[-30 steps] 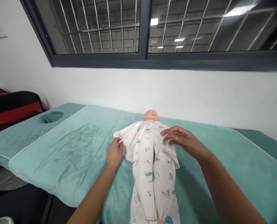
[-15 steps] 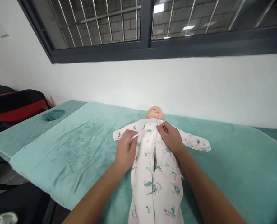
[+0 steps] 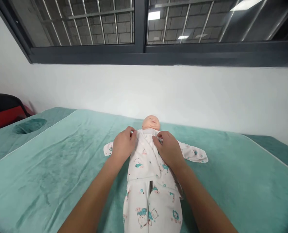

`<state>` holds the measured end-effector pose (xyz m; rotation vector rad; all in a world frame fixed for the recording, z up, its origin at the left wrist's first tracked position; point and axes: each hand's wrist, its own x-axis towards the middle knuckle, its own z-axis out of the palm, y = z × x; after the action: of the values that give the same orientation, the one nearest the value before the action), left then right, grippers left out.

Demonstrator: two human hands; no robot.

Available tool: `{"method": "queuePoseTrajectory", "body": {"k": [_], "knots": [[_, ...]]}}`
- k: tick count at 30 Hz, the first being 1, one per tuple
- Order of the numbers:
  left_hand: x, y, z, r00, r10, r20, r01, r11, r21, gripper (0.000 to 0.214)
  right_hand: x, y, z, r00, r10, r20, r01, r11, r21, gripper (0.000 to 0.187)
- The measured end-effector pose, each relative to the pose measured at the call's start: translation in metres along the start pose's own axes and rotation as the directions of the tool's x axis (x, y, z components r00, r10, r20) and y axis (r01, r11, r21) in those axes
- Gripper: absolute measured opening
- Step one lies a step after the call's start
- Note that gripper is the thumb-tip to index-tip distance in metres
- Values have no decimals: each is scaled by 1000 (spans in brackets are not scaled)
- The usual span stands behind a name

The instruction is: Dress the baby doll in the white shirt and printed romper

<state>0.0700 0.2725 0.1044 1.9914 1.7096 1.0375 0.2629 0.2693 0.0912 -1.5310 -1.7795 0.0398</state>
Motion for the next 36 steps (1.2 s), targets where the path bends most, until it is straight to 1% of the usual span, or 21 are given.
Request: {"method": "queuePoseTrajectory", "body": {"k": [1, 2, 3, 5, 7, 9, 11, 13, 15, 17, 19, 21, 23, 25, 27, 28, 29, 30, 32, 34, 36], "knots": [[10, -6, 6, 999, -37, 21, 35, 996, 76, 30, 6, -3, -2, 998, 32, 52, -30, 999, -42, 28], [18, -10, 12, 997, -49, 56, 42, 993, 110, 33, 12, -5, -3, 992, 77, 102, -69, 994, -84, 33], [24, -12, 18, 995, -44, 90, 34, 993, 110, 33, 19, -7, -3, 982, 122, 144, -104, 986, -127, 37], [31, -8, 26, 994, 0, 109, -6, 999, 51, 28, 30, -10, -1, 967, 170, 189, -133, 972, -195, 39], [35, 3, 29, 998, 39, 59, -36, 998, -44, 25, 36, -9, 3, 969, 165, 185, -121, 966, -227, 36], [38, 17, 30, 996, 80, 24, -74, 978, -193, 24, 35, -4, 6, 977, 145, 154, -112, 973, -202, 32], [41, 27, 32, 992, 117, 44, -95, 933, -348, 24, 31, 4, 9, 979, 165, 119, -153, 983, -104, 30], [44, 29, 36, 993, 106, 45, -78, 906, -416, 23, 28, 10, 9, 972, 226, 59, -229, 971, 64, 31], [46, 22, 40, 998, 65, -3, -62, 921, -385, 22, 26, 13, 10, 958, 287, 0, -278, 927, 252, 33], [49, 13, 42, 998, 66, -19, -69, 944, -323, 20, 26, 12, 12, 949, 313, -28, -275, 870, 409, 35], [51, 6, 43, 993, 112, 36, -98, 957, -271, 25, 28, 9, 15, 947, 322, 9, -281, 811, 513, 35], [52, 5, 45, 984, 157, 90, -133, 965, -225, 32, 31, 7, 17, 933, 348, 88, -337, 763, 551, 28], [52, 9, 47, 971, 199, 133, -176, 970, -167, 35, 33, 8, 18, 908, 394, 145, -407, 742, 532, 20], [52, 12, 48, 955, 239, 175, -222, 969, -110, 34, 33, 8, 18, 889, 438, 137, -444, 743, 502, 16], [52, 14, 47, 941, 269, 204, -258, 963, -80, 35, 32, 5, 18, 896, 440, 56, -417, 790, 449, 16], [52, 14, 45, 937, 274, 217, -262, 962, -80, 36, 31, 2, 17, 909, 416, 21, -388, 829, 403, 18], [52, 13, 44, 934, 270, 233, -255, 963, -91, 37, 30, -2, 16, 927, 375, 9, -356, 871, 339, 22], [52, 12, 42, 934, 258, 249, -237, 965, -110, 37, 29, -5, 14, 943, 333, 22, -327, 906, 271, 26], [51, 11, 38, 937, 222, 271, -186, 971, -153, 33, 27, -11, 8, 952, 286, 107, -301, 939, 168, 32], [50, 12, 36, 942, 191, 275, -138, 970, -201, 27, 27, -12, 0, 940, 284, 189, -308, 944, 118, 32], [47, 15, 36, 957, 155, 245, -86, 959, -272, 26, 28, -6, -6, 928, 295, 228, -328, 936, 126, 25]]}}
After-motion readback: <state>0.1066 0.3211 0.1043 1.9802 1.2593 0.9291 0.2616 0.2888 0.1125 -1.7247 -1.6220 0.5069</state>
